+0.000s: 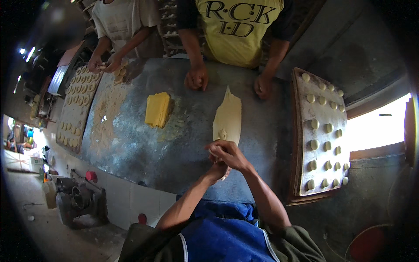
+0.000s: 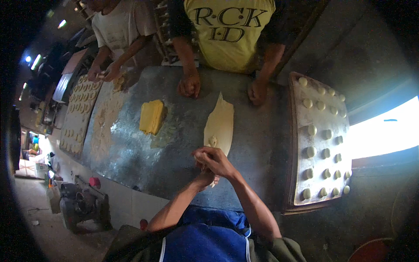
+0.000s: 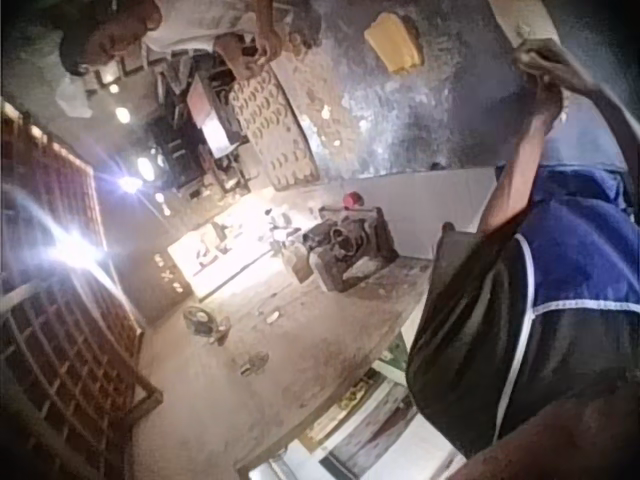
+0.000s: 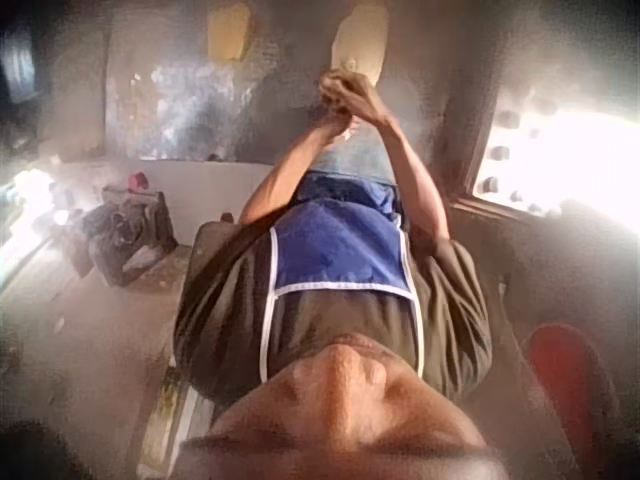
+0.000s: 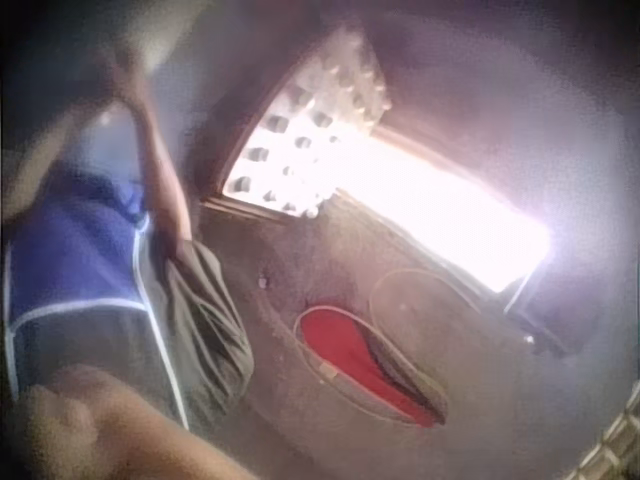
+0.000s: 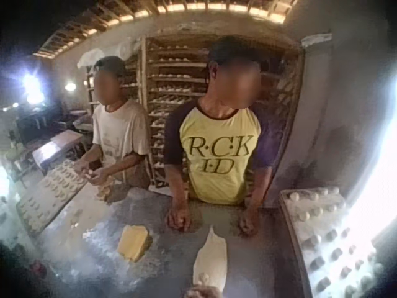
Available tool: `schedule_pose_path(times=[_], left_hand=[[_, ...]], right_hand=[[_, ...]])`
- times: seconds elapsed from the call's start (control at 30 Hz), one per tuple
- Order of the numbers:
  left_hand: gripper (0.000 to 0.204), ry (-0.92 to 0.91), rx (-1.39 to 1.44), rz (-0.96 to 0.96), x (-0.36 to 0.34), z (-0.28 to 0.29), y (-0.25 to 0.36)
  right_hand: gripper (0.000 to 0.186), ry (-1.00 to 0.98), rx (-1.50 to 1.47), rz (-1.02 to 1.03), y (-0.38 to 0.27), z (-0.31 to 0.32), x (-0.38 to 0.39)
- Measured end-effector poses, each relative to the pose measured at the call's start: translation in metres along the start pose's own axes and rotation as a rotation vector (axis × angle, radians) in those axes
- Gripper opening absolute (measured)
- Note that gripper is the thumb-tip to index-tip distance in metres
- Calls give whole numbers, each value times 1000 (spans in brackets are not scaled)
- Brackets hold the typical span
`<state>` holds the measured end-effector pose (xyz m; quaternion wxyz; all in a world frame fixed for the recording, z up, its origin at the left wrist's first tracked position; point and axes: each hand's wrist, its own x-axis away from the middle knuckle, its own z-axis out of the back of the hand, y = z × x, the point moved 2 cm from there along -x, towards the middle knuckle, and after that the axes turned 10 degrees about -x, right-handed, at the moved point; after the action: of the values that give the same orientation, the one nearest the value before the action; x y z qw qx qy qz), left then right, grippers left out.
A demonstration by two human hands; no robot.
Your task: The person rolls small dough pieces into balls and places them on a wooden tray. They also flatten dough pieces into rings and arrange them on a separate tray. Coworkers assist by moving trays to racks.
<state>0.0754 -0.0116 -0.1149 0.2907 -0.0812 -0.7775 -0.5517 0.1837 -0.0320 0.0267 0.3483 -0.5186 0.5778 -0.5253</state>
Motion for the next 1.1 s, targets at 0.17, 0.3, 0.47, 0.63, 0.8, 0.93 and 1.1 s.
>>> schedule_pose_path(times=[0.17, 0.3, 0.47, 0.63, 0.8, 0.93, 1.1], left_hand=[[36, 149, -983, -228, 69, 3, 69], [37, -402, -566, -667, 116, -9, 124], [26, 215, -587, -691, 122, 24, 94], [14, 534, -1261, -673, 88, 73, 55], [37, 970, -1590, -525, 33, 70, 38], [36, 611, -1186, -718, 54, 43, 25], [30, 563, -1277, -724, 65, 70, 54]], right_hand=[[48, -119, 364, -56, 88, -7, -50], [58, -122, -124, -51, 86, -8, -39], [21, 281, 601, 361, 83, 26, 81], [44, 267, 1228, 89, 108, 81, 205], [64, 851, 1140, 73, 107, 99, 94], [47, 473, 938, 173, 121, 28, 89], [42, 355, 938, 59, 110, 95, 141]])
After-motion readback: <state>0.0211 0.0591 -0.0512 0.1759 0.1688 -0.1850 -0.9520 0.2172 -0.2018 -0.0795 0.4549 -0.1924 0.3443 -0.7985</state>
